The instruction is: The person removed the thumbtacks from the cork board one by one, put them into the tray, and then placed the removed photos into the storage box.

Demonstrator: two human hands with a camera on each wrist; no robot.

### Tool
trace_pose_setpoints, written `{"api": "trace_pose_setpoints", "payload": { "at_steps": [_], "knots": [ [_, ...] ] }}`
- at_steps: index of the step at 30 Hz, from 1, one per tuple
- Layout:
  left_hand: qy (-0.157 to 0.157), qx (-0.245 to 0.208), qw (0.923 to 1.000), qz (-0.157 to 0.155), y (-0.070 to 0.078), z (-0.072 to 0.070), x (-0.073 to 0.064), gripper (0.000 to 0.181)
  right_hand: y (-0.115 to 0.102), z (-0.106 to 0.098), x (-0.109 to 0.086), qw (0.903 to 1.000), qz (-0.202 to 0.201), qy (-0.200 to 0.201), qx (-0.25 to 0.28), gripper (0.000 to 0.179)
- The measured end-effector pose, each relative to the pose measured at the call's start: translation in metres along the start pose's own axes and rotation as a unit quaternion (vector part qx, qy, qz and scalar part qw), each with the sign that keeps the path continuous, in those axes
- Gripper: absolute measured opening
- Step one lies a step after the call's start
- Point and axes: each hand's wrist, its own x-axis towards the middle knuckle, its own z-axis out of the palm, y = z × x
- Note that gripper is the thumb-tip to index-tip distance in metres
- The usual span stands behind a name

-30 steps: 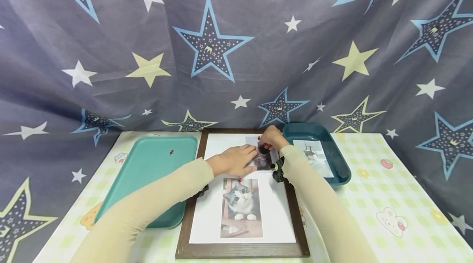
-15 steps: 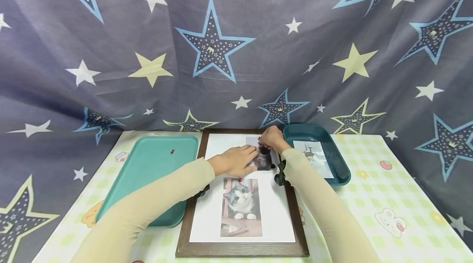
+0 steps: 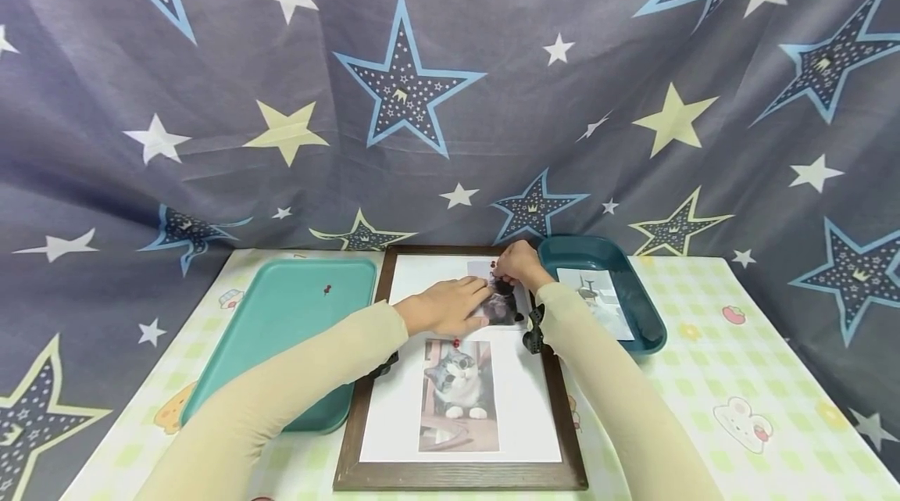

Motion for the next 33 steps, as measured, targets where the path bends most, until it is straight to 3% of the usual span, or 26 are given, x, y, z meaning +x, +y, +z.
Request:
{"api": "trace_pose_setpoints", "payload": {
  "at_steps": [9,17,24,27,29,33],
  "knots": [
    [-0.006,-0.046,0.9989,-0.007,-0.002,-0.006,0.001,0.07,-0.003,-0.002,-0.004,0.9922,0.009,-0.017,-0.123,0.021],
    [0.016,-0.075,0.997,-0.01,-0.012,-0.009,0.009,0.063,-0.009,-0.005,-0.026,0.9743,-0.072,-0.035,-0.21,0.028],
    [0.078,-0.082,0.993,-0.035,-0.029,-0.018,0.021,0.046,0.01,-0.01,-0.033,0.9465,-0.218,-0.076,-0.226,0.025],
    [0.1,-0.1,0.989,-0.045,-0.035,-0.025,0.027,0.04,0.014,-0.011,-0.042,0.939,-0.244,-0.092,-0.224,0.026],
    [0.108,-0.114,0.9864,-0.05,-0.038,-0.029,0.031,0.039,0.009,-0.011,-0.053,0.9359,-0.237,-0.104,-0.239,0.028],
    [0.126,-0.137,0.9811,-0.053,-0.04,-0.034,0.04,0.037,0.008,-0.008,-0.065,0.9174,-0.244,-0.123,-0.289,0.032]
  ]
}}
